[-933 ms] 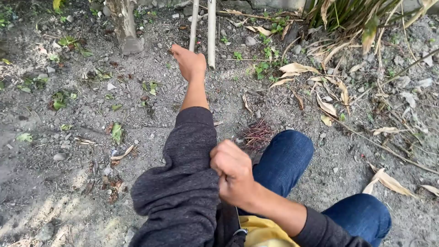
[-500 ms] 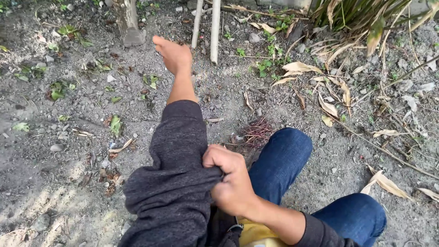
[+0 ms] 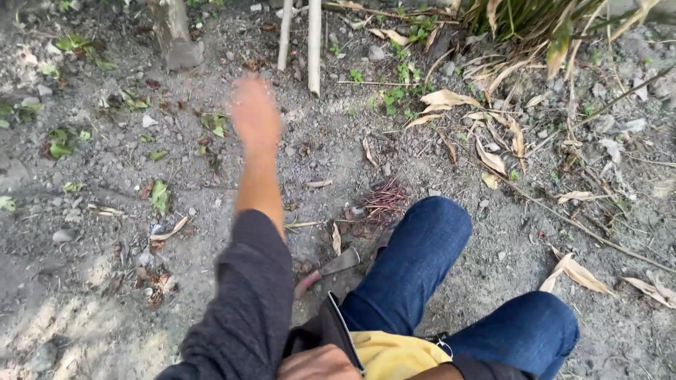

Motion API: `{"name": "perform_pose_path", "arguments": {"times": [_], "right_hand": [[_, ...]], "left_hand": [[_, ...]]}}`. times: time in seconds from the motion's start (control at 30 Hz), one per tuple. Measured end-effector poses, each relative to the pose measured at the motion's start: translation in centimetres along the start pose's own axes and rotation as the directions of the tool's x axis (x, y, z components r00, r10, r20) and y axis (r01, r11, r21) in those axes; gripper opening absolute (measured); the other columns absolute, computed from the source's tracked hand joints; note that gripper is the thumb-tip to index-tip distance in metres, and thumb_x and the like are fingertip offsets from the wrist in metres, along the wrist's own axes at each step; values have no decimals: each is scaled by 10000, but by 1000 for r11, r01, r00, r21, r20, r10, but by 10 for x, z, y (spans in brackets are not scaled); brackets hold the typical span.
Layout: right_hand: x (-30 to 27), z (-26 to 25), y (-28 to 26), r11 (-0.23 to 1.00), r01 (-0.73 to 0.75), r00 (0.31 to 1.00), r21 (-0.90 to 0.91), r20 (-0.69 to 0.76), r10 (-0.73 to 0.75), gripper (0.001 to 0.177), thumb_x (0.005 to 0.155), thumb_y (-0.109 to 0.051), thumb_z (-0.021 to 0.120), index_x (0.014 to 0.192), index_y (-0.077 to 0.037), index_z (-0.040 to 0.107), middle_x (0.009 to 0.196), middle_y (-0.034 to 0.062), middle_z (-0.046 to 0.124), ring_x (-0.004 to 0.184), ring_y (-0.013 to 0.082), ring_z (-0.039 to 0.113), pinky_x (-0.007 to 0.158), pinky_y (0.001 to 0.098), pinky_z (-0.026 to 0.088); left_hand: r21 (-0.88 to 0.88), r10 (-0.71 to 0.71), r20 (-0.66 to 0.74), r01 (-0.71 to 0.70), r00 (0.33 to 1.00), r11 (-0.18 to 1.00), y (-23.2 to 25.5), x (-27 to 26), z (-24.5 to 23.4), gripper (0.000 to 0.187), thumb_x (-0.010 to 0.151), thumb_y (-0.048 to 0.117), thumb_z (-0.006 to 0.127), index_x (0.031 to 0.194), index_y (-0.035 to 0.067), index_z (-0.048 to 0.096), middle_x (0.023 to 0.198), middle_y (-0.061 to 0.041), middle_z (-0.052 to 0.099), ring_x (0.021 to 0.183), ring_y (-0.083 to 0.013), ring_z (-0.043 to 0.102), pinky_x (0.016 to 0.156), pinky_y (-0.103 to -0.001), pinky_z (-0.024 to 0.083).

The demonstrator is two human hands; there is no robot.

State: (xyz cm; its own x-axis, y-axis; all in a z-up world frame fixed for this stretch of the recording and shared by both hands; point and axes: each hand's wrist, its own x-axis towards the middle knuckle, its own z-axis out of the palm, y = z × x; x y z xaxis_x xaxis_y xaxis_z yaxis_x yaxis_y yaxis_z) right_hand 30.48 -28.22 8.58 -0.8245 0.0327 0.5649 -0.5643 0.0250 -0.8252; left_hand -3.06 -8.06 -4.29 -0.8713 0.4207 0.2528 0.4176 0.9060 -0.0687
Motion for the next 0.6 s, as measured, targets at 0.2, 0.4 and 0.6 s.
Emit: {"name": "perform_pose_path", "arguments": {"times": [0.2, 0.4, 0.6], "right_hand": [[3, -35, -28, 958, -227, 953, -176, 161, 256, 483, 1110, -330, 371, 693, -95, 305, 660, 75, 342, 569, 264, 367, 601, 416, 246], [-6, -223, 28, 674, -567, 800, -473, -510, 316, 135, 825, -21, 648, 804, -140, 707, 835, -6, 738, 777, 106, 707, 720, 231, 580], [-55, -386, 16, 883, 314, -282, 350, -853, 438, 112, 957, -166, 553, 925, -60, 567, 1005, 128, 614, 926, 233, 619, 856, 324, 545]], "left_hand": [[200, 834, -488, -897, 257, 394, 73, -188, 166, 138, 860, 40, 641, 752, 110, 592, 776, -130, 506, 658, -297, 529, 561, -452, 428], [-936, 606, 333, 328, 722, 124, 79, -245, -39, 613, 853, 464, 537, 1455, 366, 485, 1634, 12, 425, 1518, -250, 376, 1245, -617, 175], [-504, 499, -858, -376, 118, -778, 27, -327, -169, 357, 965, 437, 662, 1156, 137, 688, 1139, -18, 741, 1072, -279, 763, 985, -413, 589]]}}
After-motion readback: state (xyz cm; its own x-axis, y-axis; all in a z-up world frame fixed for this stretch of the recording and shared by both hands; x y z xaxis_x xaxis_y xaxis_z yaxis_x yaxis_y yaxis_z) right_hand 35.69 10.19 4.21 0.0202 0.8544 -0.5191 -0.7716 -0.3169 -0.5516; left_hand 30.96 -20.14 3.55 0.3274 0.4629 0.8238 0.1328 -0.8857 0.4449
